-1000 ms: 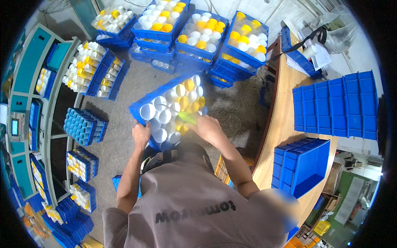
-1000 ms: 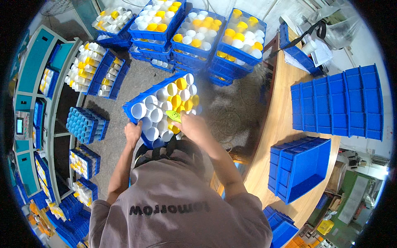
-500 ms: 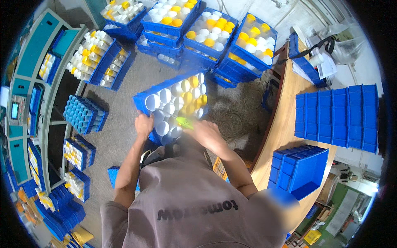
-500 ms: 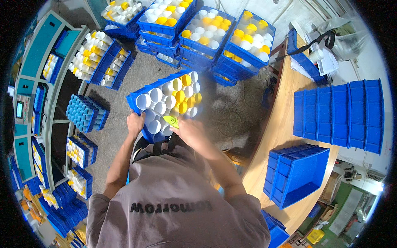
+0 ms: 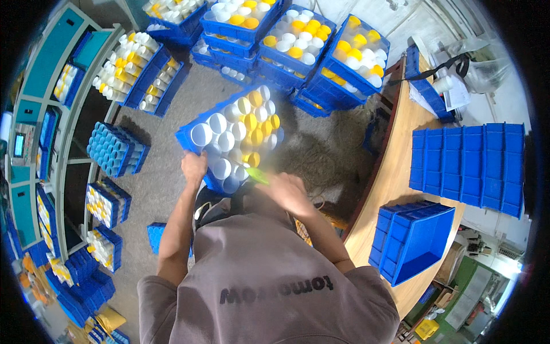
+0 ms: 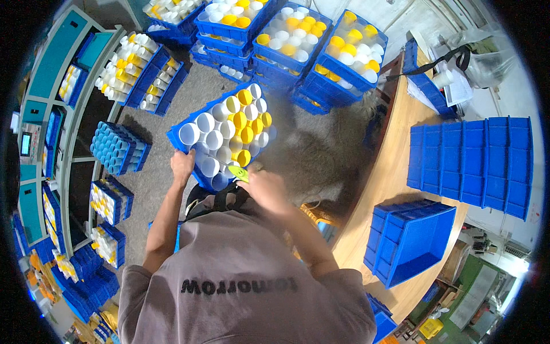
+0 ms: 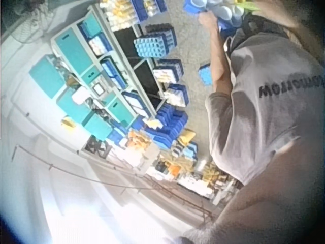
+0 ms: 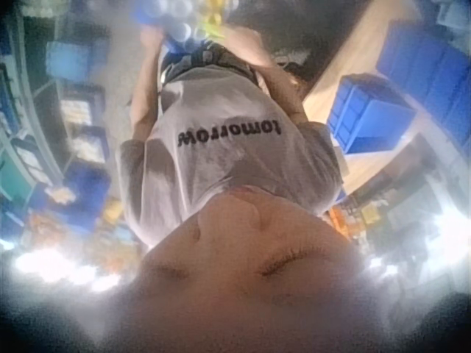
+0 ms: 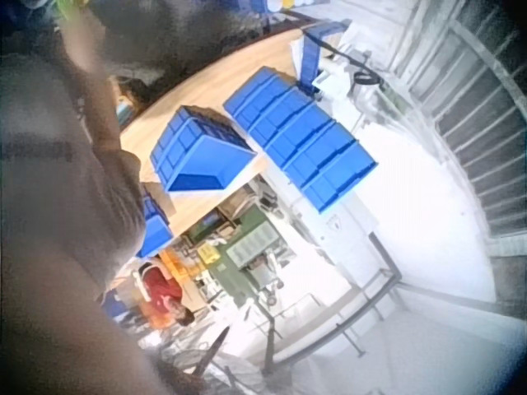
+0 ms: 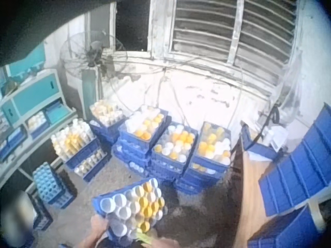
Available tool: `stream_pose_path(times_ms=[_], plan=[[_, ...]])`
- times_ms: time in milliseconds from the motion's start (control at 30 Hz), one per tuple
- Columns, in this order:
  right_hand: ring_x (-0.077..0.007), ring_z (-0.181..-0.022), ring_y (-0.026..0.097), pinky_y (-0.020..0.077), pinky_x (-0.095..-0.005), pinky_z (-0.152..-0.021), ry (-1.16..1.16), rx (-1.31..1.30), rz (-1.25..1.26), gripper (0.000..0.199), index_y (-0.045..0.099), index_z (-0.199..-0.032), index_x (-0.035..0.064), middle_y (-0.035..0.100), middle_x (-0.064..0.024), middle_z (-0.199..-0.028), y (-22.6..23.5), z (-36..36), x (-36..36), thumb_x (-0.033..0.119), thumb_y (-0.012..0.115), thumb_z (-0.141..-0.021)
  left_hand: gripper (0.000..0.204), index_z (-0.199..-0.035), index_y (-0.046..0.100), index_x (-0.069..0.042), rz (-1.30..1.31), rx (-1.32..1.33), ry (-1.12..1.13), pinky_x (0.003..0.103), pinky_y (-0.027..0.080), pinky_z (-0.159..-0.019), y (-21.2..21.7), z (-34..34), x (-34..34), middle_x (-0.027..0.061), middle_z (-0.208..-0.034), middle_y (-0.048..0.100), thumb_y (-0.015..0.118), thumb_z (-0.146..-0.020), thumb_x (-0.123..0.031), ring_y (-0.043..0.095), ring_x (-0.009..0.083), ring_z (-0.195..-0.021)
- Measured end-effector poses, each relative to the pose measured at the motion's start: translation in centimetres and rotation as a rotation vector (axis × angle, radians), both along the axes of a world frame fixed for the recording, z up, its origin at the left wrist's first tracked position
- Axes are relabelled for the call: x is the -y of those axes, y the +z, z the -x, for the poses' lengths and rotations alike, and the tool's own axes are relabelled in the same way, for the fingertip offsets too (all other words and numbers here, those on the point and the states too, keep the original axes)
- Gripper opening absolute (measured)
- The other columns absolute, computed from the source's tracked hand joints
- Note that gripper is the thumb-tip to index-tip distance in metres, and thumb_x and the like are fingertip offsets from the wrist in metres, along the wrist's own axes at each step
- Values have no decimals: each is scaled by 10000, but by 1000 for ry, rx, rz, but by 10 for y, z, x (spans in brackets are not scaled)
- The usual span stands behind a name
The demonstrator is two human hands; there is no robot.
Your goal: The person repeatedly picks up blue trays filled with small white and yellow containers, uses a green handheld scanner to scan the contents, and places the trays onto a conveyor or into bins. The person also briefly rubs their face with both hands during the task.
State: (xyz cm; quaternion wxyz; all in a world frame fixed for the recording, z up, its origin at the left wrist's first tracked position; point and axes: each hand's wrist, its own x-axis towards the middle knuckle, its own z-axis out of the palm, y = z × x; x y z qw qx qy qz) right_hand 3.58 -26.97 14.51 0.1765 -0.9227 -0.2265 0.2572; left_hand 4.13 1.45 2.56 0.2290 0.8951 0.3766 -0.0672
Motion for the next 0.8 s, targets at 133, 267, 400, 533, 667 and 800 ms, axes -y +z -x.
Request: stream_pose_path(times_ms=[133,267,400,533,667,800], plan=[[-347,-712,699,545,-448,-607,78,-6,-49,482,607,-995,-4,697,-174,-760,0,8,3,473,598,-923,579,-1104,576,140,57,19,14,505,519,-880,-5,5,-11,358,-962,663,678,-818,-353,653,488,-973],[-360,-710,694,541,-459,-604,77,-8,-26,499,616,-988,-1,692,-171,-751,-13,8,-13,493,574,-933,557,-1061,607,138,86,12,21,503,516,-884,-11,3,-28,358,-962,663,685,-813,-355,652,491,-973],[-363,-725,690,539,-463,-617,37,14,71,500,636,-961,16,685,-176,-752,-22,1,-20,510,568,-933,533,-1026,644,126,85,-38,117,498,510,-892,-14,1,-48,341,-987,668,686,-815,-361,651,481,-987],[-356,-737,689,538,-467,-631,16,-1,79,492,638,-968,29,685,-179,-780,-25,-14,-41,516,579,-925,487,-995,685,90,106,-4,117,493,507,-892,-14,1,-73,314,-1001,680,688,-818,-363,659,459,-992],[-388,-786,697,555,-482,-710,-147,-100,103,579,607,-1046,-10,695,-217,-834,-25,-40,-64,553,582,-917,460,-975,703,71,171,2,144,483,506,-882,-14,-3,-108,305,-966,689,697,-817,-361,671,445,-975],[-417,-767,676,537,-503,-687,-117,11,73,587,599,-1030,-12,681,-229,-816,-28,-67,-88,564,567,-922,451,-964,706,66,257,26,188,476,506,-858,-18,-8,-148,299,-935,696,701,-820,-362,680,437,-957]])
